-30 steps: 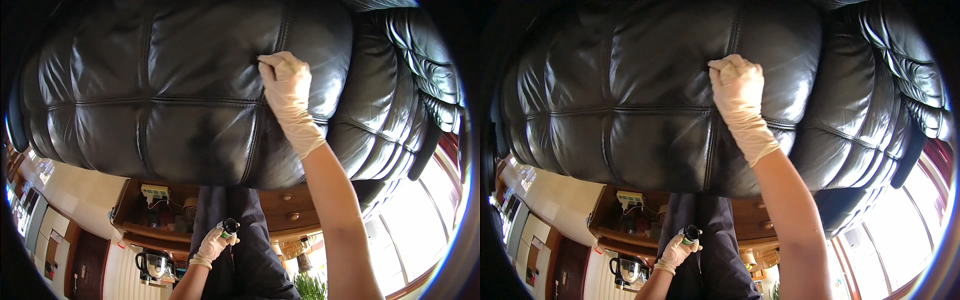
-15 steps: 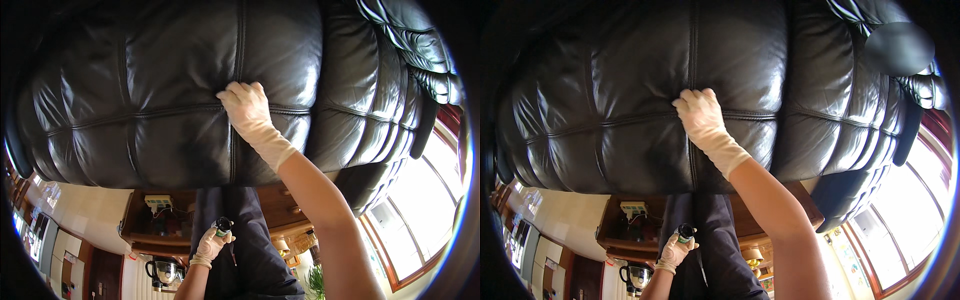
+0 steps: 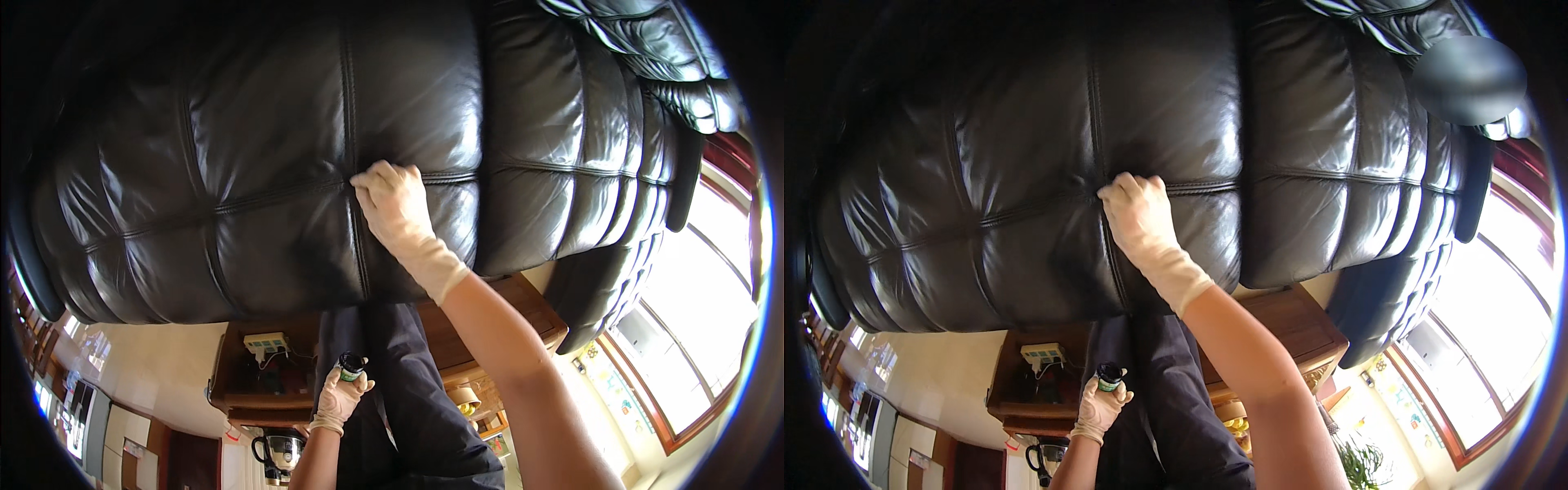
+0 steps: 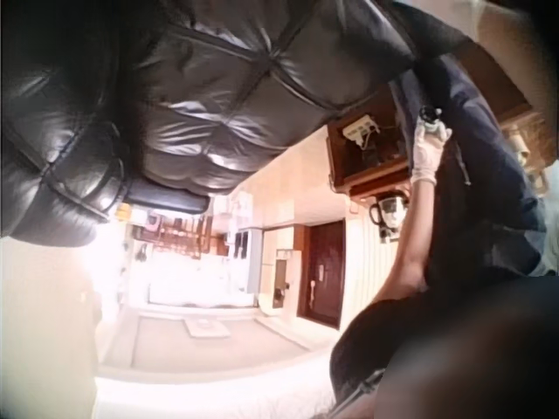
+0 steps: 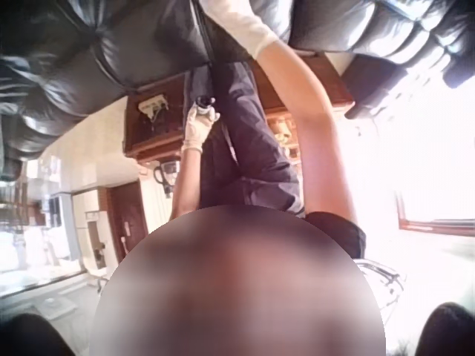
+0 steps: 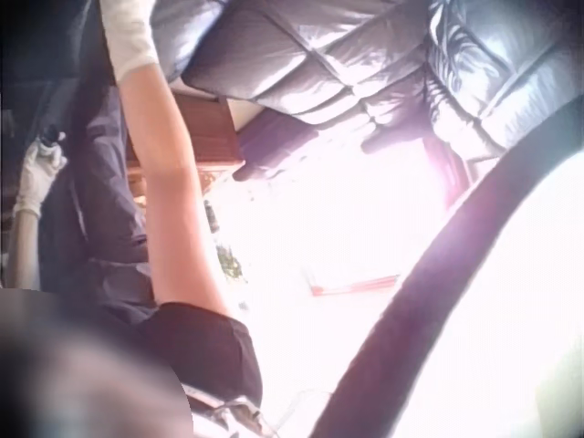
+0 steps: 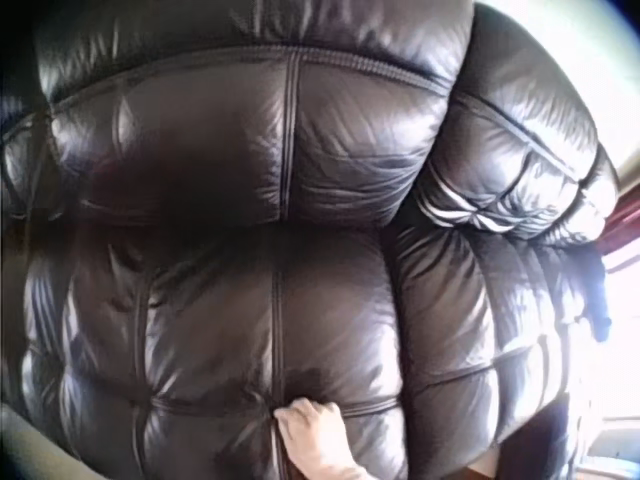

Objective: The person applies a dark cream from a small jar onto a black leather sofa using a sponge. They rub the cream into the leather surface across multiple cushions and sections of the sofa.

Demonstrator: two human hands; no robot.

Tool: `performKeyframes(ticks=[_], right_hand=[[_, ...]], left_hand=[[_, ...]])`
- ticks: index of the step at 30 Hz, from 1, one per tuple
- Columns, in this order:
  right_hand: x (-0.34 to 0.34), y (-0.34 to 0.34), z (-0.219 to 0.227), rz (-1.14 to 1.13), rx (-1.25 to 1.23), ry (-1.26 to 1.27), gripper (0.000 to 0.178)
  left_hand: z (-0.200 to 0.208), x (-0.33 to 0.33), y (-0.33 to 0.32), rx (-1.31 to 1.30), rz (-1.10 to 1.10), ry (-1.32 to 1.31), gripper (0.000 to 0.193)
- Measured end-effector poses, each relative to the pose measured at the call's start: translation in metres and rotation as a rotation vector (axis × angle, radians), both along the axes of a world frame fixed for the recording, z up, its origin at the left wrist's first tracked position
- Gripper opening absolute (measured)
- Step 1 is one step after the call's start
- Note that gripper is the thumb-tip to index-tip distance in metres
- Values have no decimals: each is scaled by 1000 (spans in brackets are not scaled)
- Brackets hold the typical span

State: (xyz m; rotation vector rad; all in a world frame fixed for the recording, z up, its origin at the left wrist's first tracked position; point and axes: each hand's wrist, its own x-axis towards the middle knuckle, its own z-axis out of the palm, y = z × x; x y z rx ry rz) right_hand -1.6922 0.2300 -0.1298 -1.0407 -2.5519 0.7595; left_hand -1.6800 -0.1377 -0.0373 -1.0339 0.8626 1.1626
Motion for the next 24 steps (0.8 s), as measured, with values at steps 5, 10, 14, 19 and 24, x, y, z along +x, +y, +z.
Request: performKeyframes(ticks=[5,10,14,19,24], right_hand=[[50,-36,41,-223,-305,225,13],[78,-43,46,-503,-602,286,14],[92,-30,37,-654,-754,417,11],[115,-23,17,-645,-791,566,14],[125,10,12,-688,-614,578,16]], left_hand=[[2,3,-1,23,32,-4,56],[21,-7,14,12,-17,-9,57],[13,-8,-4,-46,-10,-74,60],[3,-4,-22,-57,40,-198,65],[1,-8,-18,-31,2,-215,70]])
